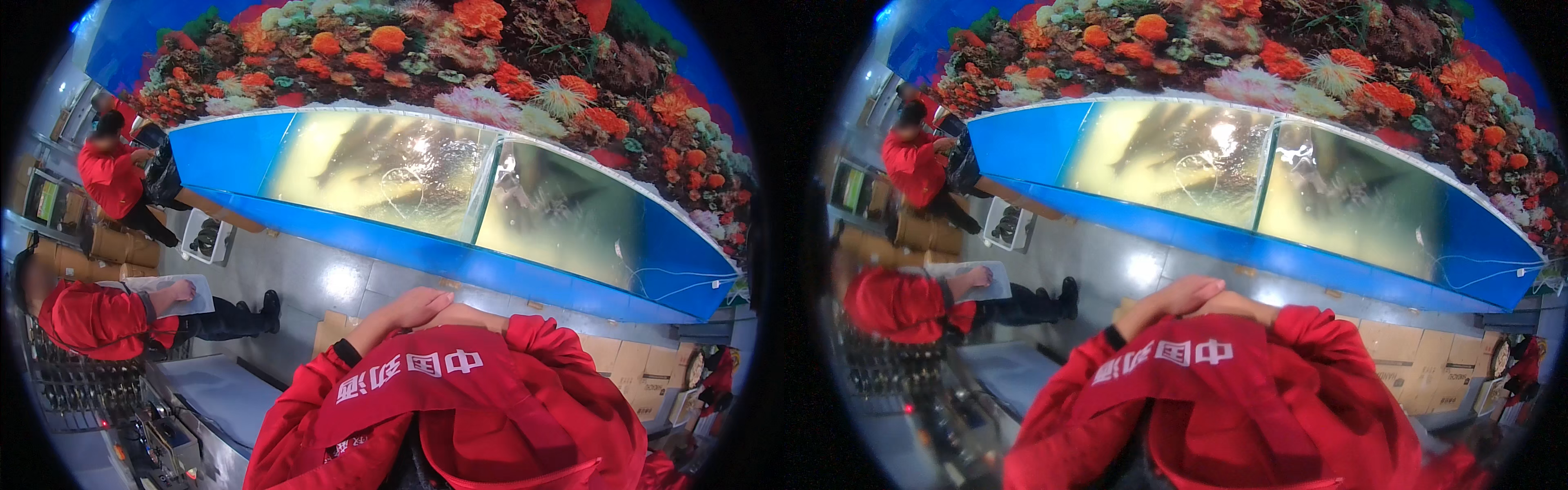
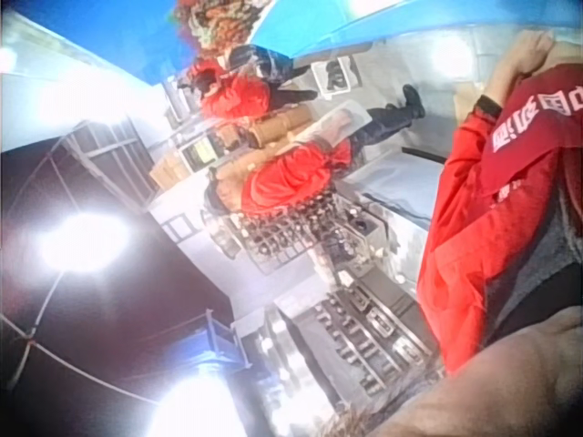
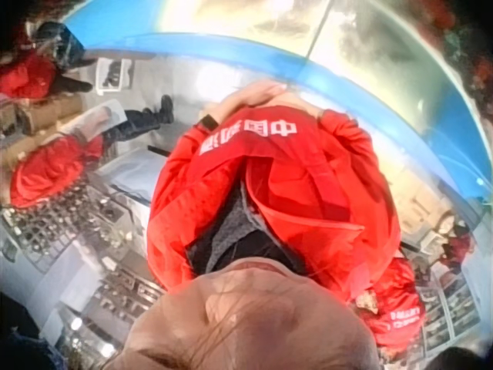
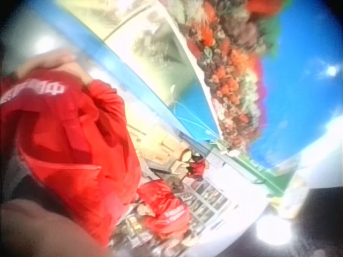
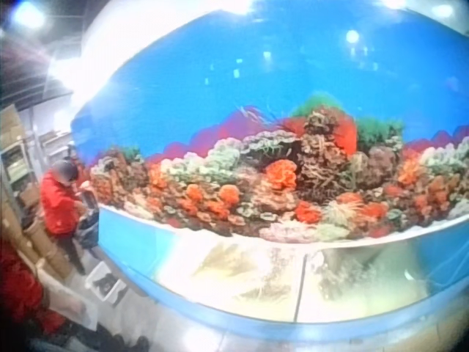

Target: The person weighs small packets of seasoning on a digital scale, pouring contents into a metal bowl. They handle multiple packets and adjust the bowl on the scale to measure the combined weight of the ingredients.

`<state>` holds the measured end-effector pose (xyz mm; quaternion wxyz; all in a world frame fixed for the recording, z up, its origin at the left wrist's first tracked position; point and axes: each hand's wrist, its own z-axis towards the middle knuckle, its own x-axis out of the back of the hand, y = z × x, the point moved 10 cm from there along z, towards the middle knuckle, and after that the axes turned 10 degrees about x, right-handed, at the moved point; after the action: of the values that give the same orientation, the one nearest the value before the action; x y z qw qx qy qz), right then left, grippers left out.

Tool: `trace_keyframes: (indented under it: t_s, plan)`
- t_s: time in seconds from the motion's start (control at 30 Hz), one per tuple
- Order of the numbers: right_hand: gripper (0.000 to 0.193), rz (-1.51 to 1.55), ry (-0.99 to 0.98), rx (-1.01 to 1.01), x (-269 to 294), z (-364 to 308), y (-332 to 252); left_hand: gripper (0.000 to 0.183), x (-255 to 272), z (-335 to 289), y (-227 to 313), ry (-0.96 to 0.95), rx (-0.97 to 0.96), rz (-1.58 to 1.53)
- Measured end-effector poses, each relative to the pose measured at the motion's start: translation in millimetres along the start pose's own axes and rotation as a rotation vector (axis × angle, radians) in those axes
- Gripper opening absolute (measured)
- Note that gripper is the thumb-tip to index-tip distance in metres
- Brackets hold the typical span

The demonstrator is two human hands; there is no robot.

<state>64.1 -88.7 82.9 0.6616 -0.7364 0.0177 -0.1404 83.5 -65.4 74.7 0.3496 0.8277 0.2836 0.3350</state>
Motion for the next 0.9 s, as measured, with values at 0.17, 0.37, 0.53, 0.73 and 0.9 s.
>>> trace_keyframes:
  t_s: [0.17, 0.37, 0.53, 0.73, 0.9]
  plan:
    - [0.035, -0.001, 0.015, -0.004, 3, -3, -2, 0.046, 0, 1, 5, -0.01, -0.015, 0.017]
    - [0.035, 0.016, 0.043, 0.016, 3, -6, 2, 0.044, -2, 3, 7, -0.019, -0.019, -0.025]
    - [0.035, 0.038, 0.133, 0.049, -3, -3, 9, 0.044, -3, 5, 15, -0.039, -0.025, 0.007]
    - [0.033, 0.271, 0.138, -0.158, -7, -8, 16, 0.045, -5, 2, 17, -0.08, 0.051, 0.017]
    - [0.028, 0.112, 0.036, -0.053, -10, -9, 0, 0.045, -2, 1, 23, -0.067, -0.023, 0.019]
